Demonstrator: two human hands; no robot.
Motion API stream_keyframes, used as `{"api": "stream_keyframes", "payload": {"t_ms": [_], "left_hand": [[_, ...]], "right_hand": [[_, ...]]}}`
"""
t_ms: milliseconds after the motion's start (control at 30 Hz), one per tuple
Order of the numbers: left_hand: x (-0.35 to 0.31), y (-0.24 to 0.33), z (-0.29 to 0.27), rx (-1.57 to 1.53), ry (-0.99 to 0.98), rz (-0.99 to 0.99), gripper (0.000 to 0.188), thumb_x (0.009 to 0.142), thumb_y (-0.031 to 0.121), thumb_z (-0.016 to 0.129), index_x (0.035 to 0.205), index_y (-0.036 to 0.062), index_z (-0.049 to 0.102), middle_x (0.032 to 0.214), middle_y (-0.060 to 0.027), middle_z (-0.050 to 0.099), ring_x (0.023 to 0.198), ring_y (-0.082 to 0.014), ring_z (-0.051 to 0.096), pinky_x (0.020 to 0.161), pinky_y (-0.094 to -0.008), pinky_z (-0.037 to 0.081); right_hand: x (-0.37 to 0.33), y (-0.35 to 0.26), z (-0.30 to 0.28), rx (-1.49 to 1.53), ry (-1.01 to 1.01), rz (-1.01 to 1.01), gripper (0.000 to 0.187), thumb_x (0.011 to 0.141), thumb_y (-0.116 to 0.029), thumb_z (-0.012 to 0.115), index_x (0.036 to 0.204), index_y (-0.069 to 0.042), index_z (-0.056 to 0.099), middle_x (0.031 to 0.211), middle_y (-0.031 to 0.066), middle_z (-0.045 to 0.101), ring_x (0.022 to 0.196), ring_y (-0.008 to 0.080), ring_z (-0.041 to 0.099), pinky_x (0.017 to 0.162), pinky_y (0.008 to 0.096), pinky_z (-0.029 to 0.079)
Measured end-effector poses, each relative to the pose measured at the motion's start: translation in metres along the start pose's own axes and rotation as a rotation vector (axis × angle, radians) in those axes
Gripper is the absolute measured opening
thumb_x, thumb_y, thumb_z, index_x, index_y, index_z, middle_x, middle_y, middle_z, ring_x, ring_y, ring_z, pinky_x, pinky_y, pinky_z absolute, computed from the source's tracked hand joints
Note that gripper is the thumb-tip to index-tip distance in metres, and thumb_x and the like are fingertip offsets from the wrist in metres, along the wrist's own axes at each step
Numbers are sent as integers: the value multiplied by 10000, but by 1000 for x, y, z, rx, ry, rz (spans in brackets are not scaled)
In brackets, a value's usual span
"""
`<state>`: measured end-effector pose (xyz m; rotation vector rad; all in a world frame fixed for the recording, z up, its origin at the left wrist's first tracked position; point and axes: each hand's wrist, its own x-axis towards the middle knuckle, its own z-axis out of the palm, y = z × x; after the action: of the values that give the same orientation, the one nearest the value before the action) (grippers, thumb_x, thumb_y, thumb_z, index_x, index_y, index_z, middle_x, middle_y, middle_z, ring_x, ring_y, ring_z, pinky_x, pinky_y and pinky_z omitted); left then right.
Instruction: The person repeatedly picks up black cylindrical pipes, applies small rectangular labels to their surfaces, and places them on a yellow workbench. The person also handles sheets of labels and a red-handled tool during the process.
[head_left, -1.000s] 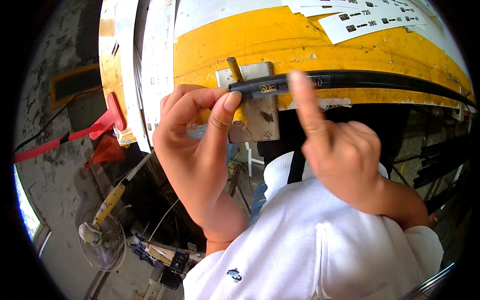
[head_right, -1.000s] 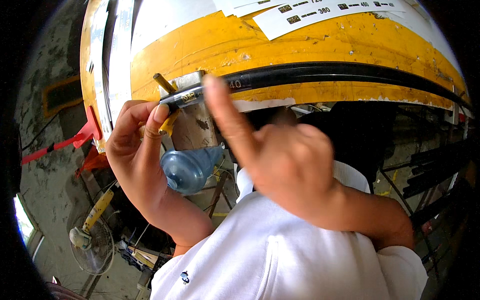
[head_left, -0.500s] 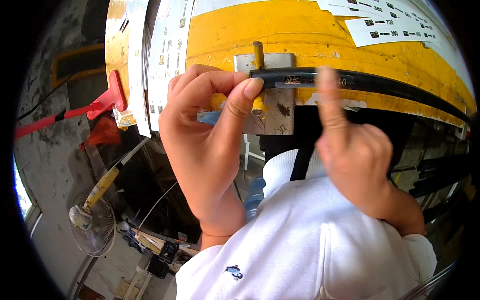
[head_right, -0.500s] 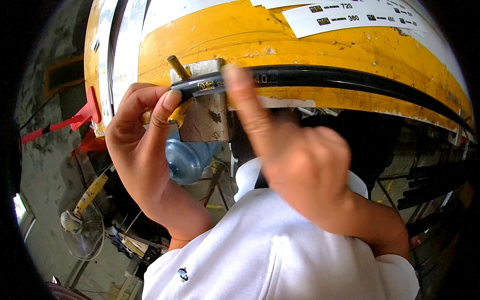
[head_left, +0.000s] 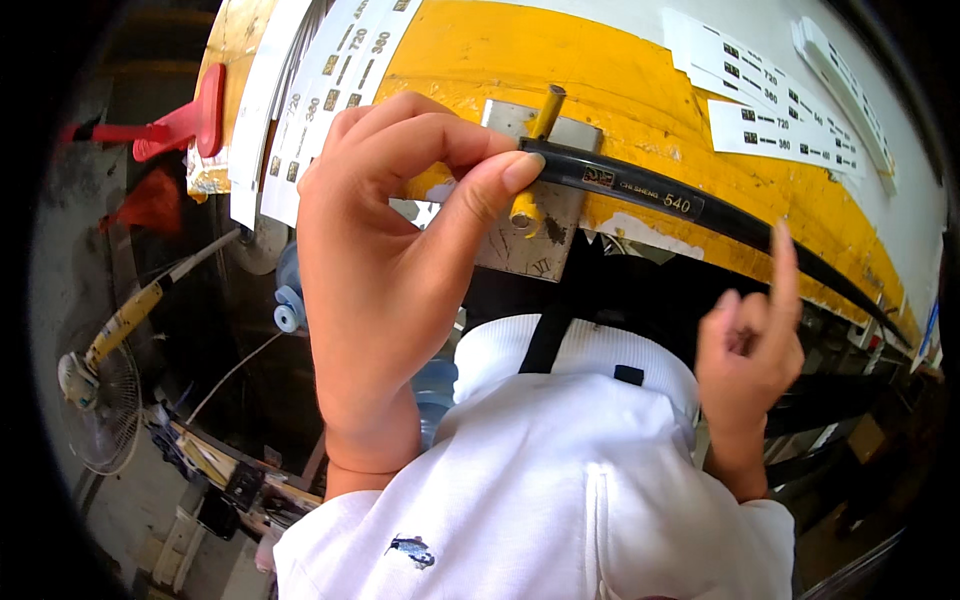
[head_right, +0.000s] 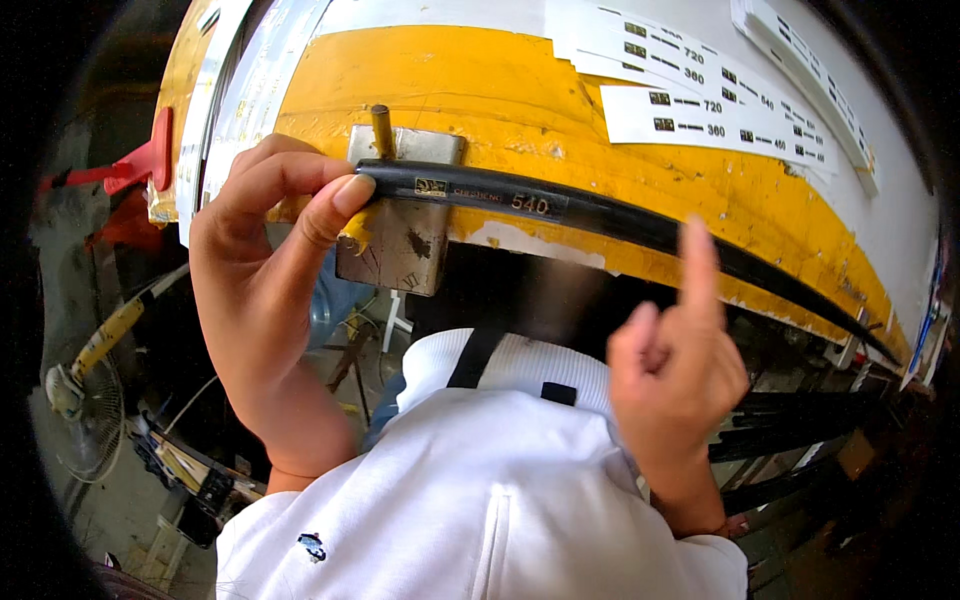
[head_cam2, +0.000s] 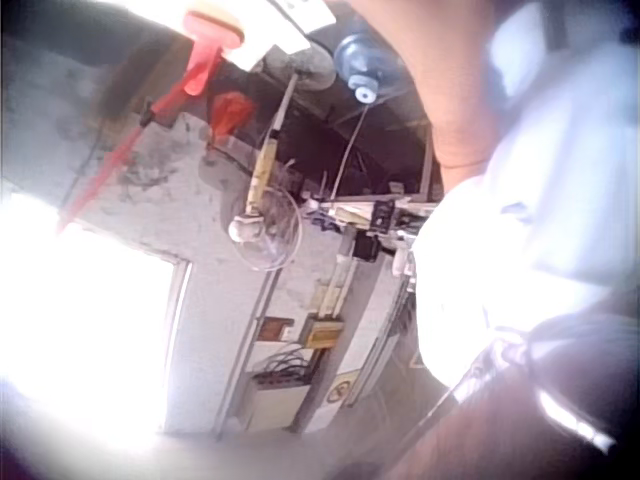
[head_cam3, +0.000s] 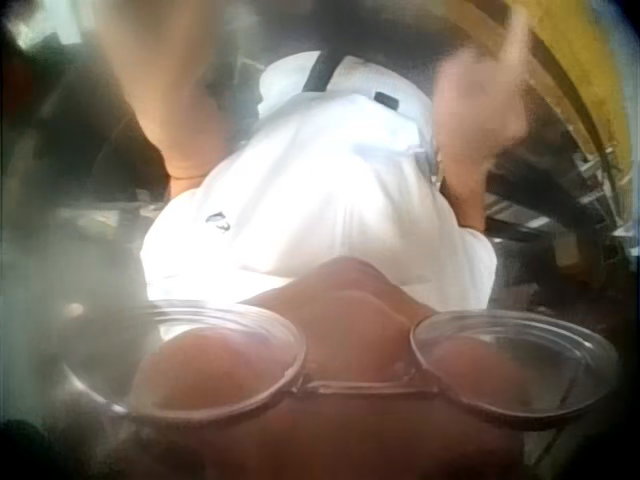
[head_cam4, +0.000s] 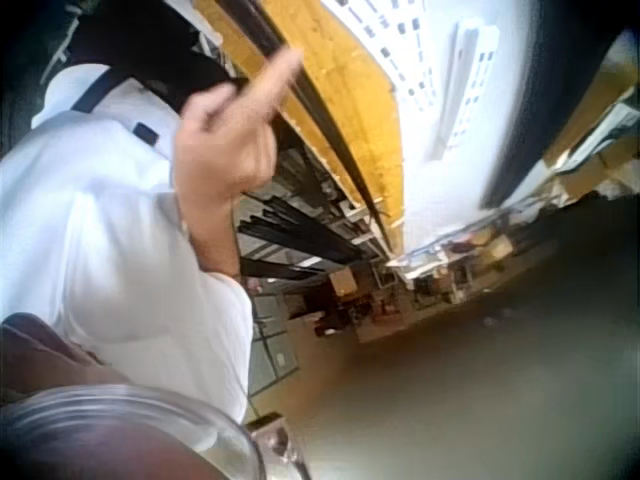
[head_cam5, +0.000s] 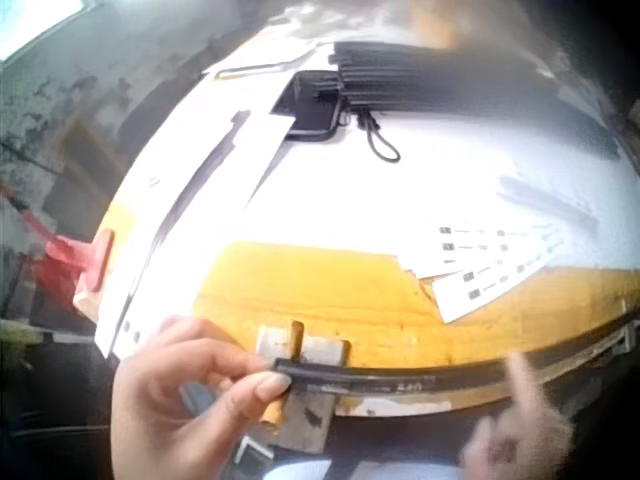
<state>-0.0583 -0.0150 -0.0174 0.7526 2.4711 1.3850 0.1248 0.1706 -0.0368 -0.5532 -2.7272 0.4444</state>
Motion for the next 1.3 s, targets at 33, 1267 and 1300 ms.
{"api": "stream_keyframes", "payload": {"t_ms": [33,1267,1300], "left_hand": [[1,-1,0,6,-7,8,156,799,95,779,837,-27,690,791,-48,596,789,-144,516,726,-259,365],[-85,122,147,-553,-880,113,88,854,-3,663,938,-6,689,892,-84,603,816,-165,556,744,-256,444],[-84,120,150,-518,-860,78,84,852,-4,660,931,-9,687,897,-79,598,811,-159,551,753,-257,436]], "right_hand": [[0,3,-3,32,67,73,656,800,113,605,1422,-56,489,567,-32,321,483,55,318,465,211,309],[-117,156,-161,640,1287,651,536,916,-61,593,1406,-104,381,1004,127,656,737,100,555,631,241,450],[-132,181,-157,576,1298,700,591,917,-49,577,1456,-116,344,1014,112,651,770,98,560,642,238,455]]}}
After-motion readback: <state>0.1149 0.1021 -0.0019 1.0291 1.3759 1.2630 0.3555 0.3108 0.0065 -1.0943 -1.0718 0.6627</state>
